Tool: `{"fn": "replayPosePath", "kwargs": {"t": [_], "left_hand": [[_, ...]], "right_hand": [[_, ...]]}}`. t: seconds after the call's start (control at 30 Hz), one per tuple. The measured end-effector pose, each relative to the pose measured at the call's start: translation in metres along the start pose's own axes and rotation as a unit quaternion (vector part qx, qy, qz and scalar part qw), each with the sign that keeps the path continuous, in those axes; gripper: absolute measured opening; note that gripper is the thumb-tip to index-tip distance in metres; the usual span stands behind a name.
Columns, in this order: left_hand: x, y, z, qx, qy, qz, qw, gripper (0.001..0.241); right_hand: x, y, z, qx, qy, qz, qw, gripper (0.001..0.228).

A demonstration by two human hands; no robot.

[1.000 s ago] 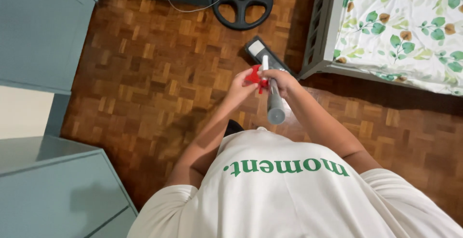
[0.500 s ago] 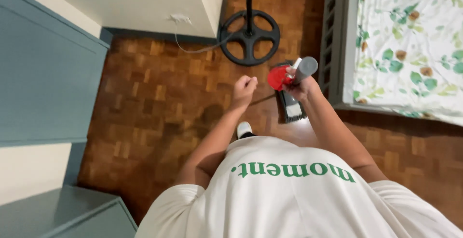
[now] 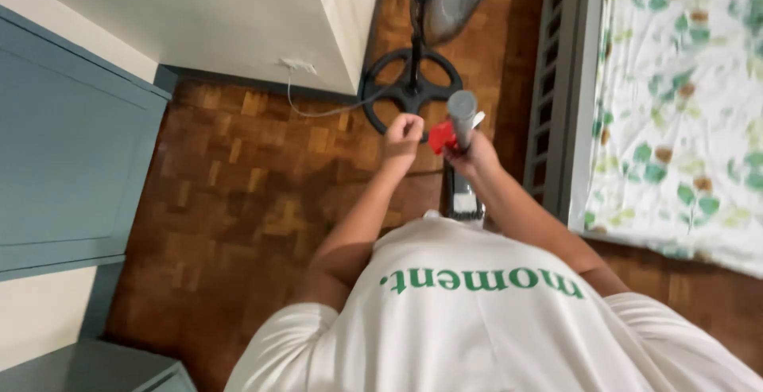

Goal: The recorder uses a spray bottle and a flat mop to clean a wooden parquet floor in a bedroom.

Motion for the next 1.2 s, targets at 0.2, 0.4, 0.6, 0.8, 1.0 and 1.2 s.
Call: {"fn": "replayPosePath", "kwargs": {"t": [0.2, 0.4, 0.6, 0.8, 1.0, 1.2], "left_hand": [[0.008, -0.012, -0.055, -0.008, 0.041, -0.065, 0.997, 0.013], [-0.006, -0.046, -0.159, -0.004, 0.243, -0.071, 0.967, 0.029], [-0.036, -0.054, -0.264, 0.112, 0.395, -0.122, 0.904, 0.042], [-0.067, -0.060, -0.344, 0.155, 0.417, -0.217, 0.869, 0.051], [-0.091, -0.007, -0.429, 0.167, 0.490, -0.369, 0.772, 0.082], [-0.082, 0.029, -0.476, 0.184, 0.453, -0.449, 0.748, 0.103]], "right_hand": [[0.002, 0.048, -0.057, 0.016, 0.000, 0.011, 1.000, 0.042], [0.003, 0.097, -0.091, -0.003, -0.004, 0.019, 1.000, 0.039], [-0.015, 0.171, -0.108, -0.019, -0.011, 0.008, 1.000, 0.050], [-0.017, 0.230, -0.152, -0.040, -0.037, -0.059, 0.997, 0.054], [-0.017, 0.256, -0.170, 0.019, -0.058, -0.130, 0.990, 0.031], [-0.008, 0.245, -0.202, 0.001, -0.080, -0.141, 0.987, 0.023]]}}
Point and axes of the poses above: each hand's wrist, its own z-axis away from the middle knuckle, its own y-axis out of the palm, x = y × z, the point moved 5 cm from there along -z, towards the middle knuckle, and after that the axes turned 8 degrees about y, right-handed, at the moved point
